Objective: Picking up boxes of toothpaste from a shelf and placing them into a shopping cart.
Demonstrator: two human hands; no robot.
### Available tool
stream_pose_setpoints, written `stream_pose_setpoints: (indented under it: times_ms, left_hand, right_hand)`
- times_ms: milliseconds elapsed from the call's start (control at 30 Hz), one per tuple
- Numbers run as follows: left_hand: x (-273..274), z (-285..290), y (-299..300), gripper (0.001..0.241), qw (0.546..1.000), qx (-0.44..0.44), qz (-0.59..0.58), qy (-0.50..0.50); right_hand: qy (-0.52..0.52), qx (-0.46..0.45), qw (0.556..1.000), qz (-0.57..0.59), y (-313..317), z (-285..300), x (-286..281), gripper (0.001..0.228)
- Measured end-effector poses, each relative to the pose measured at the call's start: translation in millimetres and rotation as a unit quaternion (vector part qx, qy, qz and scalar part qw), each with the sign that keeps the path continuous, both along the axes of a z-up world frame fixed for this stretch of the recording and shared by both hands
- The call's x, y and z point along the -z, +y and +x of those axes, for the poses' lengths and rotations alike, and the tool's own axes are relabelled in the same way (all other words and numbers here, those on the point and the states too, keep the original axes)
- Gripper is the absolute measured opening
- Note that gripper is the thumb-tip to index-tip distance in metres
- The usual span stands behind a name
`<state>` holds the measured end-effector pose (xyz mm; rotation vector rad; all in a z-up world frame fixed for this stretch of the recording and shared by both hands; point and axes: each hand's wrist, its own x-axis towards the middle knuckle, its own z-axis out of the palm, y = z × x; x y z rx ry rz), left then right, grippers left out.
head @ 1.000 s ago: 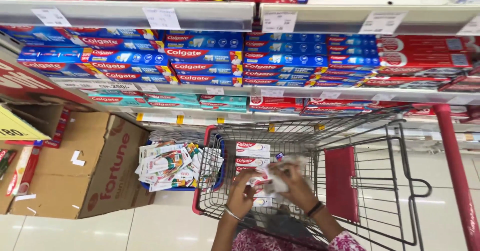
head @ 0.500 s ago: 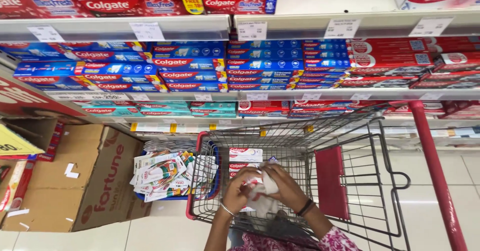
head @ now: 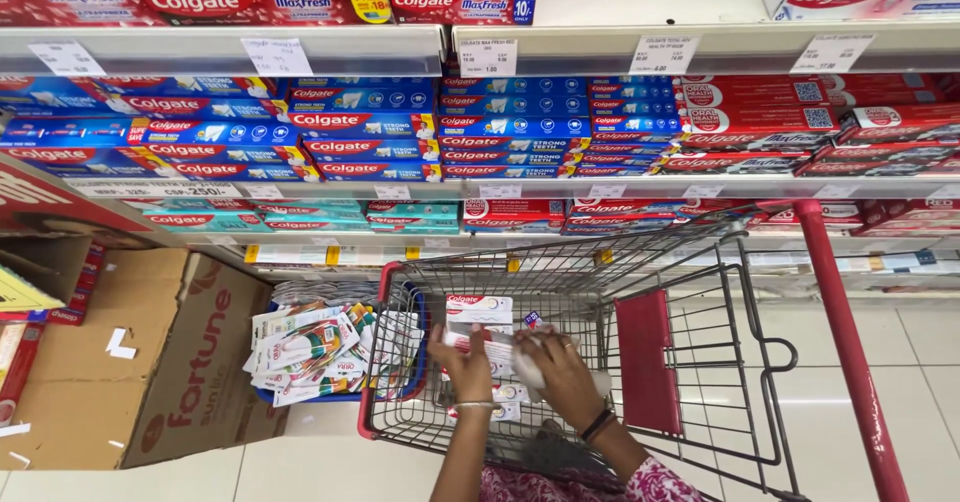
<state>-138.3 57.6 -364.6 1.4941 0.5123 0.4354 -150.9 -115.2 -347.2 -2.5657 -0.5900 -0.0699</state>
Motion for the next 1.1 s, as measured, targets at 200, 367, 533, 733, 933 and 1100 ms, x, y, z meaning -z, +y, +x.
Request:
stream_pose_setpoints:
  times_ms: [200,367,533,733,933,1100]
  left_hand:
    - [-16,-4,-9,0.072,0.946,0.003,-0.325,-0.010]
    - [-34,-11,-1,0.063,0.929,0.095,-0.351,-0.073]
    - [-49,-11,21,0.057,0.911,0.118,-0.357,-0.173]
    - [-66,-7,15,0.052,0.868,0.050,-0.476,-0.135]
    - [-22,13,28,0.042,0.929,-0.002,-0.369,-0.028]
    - [1,7,20,0.053,0.856,0.139,-0.494,-0.065]
  right_hand:
    - [0.050,-0.096,0.994,0.015,21,18,-57,0.095]
    - [0.069,-0.098,0.988,0.095,14,17,-69,0.099]
    - [0.177,-0.050,0.976,0.112,-17,0,-6,0.090]
    - [0.065,-0.116,0.990,0.045,-8,-8,-7,0.075]
    - [0.220,-0.153,0.944,0.194,5,-3,-27,0.081]
    - [0.214,-0.118,0.897,0.370,8,-7,11,0.062]
